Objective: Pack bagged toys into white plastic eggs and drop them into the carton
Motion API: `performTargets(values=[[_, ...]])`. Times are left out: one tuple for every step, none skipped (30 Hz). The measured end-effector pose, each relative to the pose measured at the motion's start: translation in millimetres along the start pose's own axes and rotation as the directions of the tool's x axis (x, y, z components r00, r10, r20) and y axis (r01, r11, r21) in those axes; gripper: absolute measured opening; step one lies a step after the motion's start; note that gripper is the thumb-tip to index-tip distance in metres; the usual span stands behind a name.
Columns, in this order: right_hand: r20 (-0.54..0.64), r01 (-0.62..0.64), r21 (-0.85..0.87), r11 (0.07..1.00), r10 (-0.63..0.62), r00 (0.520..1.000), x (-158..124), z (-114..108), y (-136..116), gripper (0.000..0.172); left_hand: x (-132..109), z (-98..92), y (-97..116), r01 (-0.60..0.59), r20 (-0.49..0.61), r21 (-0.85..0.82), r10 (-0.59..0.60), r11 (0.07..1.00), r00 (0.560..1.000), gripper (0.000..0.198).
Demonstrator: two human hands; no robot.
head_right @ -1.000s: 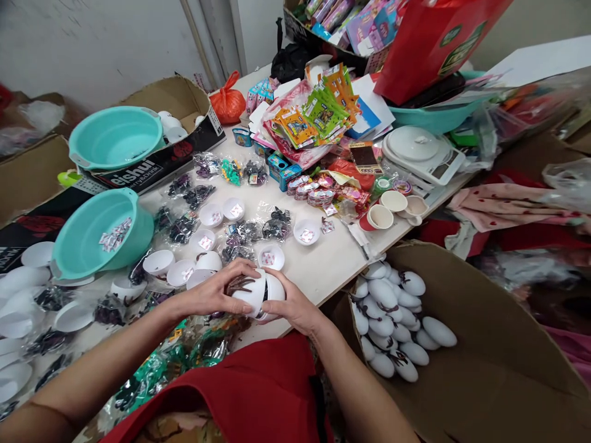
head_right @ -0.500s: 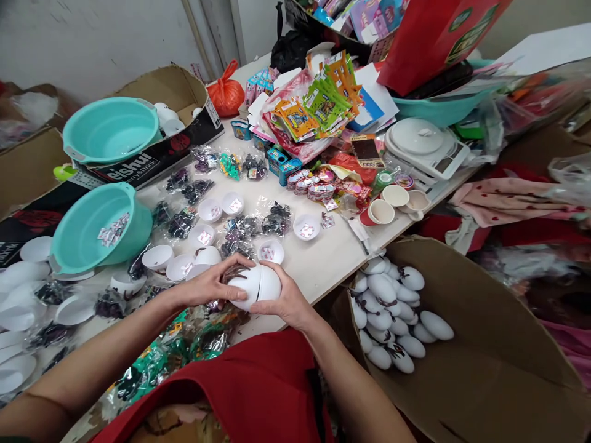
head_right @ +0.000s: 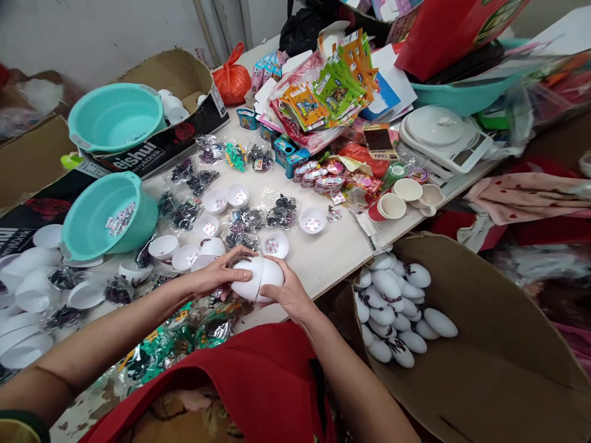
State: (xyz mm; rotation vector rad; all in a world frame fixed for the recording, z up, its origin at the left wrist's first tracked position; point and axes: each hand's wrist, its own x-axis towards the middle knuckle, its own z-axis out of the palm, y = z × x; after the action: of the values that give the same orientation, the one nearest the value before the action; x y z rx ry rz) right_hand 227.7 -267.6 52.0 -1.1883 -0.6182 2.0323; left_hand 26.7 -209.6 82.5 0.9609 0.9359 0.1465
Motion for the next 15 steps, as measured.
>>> performTargets(values=[[0.026,-0.007,0.016,1.0,0.007,1.0,-0.7,-0.5,0.5,0.085,0.8,0.4,-1.1,0.021,0.002,-0.036,-0.021,0.999,1.0,0.062],[0.053,-0.016,0.012,1.0,0.015,0.998,-1.2,-1.2,0.3,0.085,1.4,0.6,-1.6,0.039,0.009,-0.063,-0.038,0.997,0.999,0.062],[0.072,-0.026,-0.007,1.0,0.027,0.997,-1.6,-2.0,-0.2,0.084,1.8,0.7,-1.5,0.05,0.018,-0.082,-0.049,0.995,0.999,0.063],[0.08,-0.038,-0.036,0.999,0.04,0.996,-1.7,-2.9,-1.0,0.083,1.9,0.7,-1.0,0.059,0.028,-0.096,-0.056,0.994,0.998,0.062],[0.079,-0.047,-0.066,0.997,0.052,0.995,-1.7,-3.8,-1.7,0.082,1.7,0.8,-0.2,0.067,0.041,-0.108,-0.063,0.992,0.997,0.062],[0.075,-0.053,-0.088,0.995,0.06,0.995,-1.5,-4.5,-2.1,0.08,1.3,1.1,0.6,0.076,0.053,-0.119,-0.07,0.99,0.996,0.061],[0.073,-0.057,-0.098,0.994,0.065,0.995,-1.1,-5.0,-2.2,0.079,0.8,1.4,1.2,0.084,0.058,-0.13,-0.077,0.988,0.995,0.061],[0.072,-0.06,-0.101,0.993,0.067,0.995,-0.7,-5.4,-1.8,0.078,0.3,1.9,1.4,0.092,0.058,-0.141,-0.085,0.986,0.995,0.06],[0.073,-0.062,-0.1,0.993,0.069,0.995,-0.2,-5.5,-1.1,0.078,-0.1,2.4,1.2,0.1,0.053,-0.149,-0.093,0.984,0.994,0.06],[0.076,-0.065,-0.098,0.993,0.072,0.994,0.2,-5.5,-0.2,0.078,-0.3,2.7,0.6,0.107,0.044,-0.153,-0.101,0.982,0.994,0.061],[0.08,-0.07,-0.099,0.993,0.078,0.994,0.6,-5.4,0.8,0.078,-0.3,2.8,-0.3,0.115,0.035,-0.153,-0.111,0.981,0.993,0.061],[0.085,-0.075,-0.102,0.992,0.084,0.993,0.9,-5.1,1.5,0.079,0.1,2.5,-1.2,0.126,0.034,-0.149,-0.122,0.981,0.992,0.062],[0.087,-0.079,-0.106,0.991,0.089,0.992,1.2,-4.9,2.0,0.08,0.8,2.0,-2.0,0.135,0.04,-0.14,-0.131,0.981,0.991,0.063],[0.087,-0.079,-0.106,0.991,0.088,0.992,1.5,-4.7,2.2,0.08,1.7,1.2,-2.4,0.136,0.048,-0.128,-0.131,0.982,0.99,0.064],[0.088,-0.073,-0.096,0.993,0.081,0.993,1.8,-4.7,2.0,0.08,2.6,0.3,-2.4,0.123,0.047,-0.115,-0.118,0.986,0.992,0.064]])
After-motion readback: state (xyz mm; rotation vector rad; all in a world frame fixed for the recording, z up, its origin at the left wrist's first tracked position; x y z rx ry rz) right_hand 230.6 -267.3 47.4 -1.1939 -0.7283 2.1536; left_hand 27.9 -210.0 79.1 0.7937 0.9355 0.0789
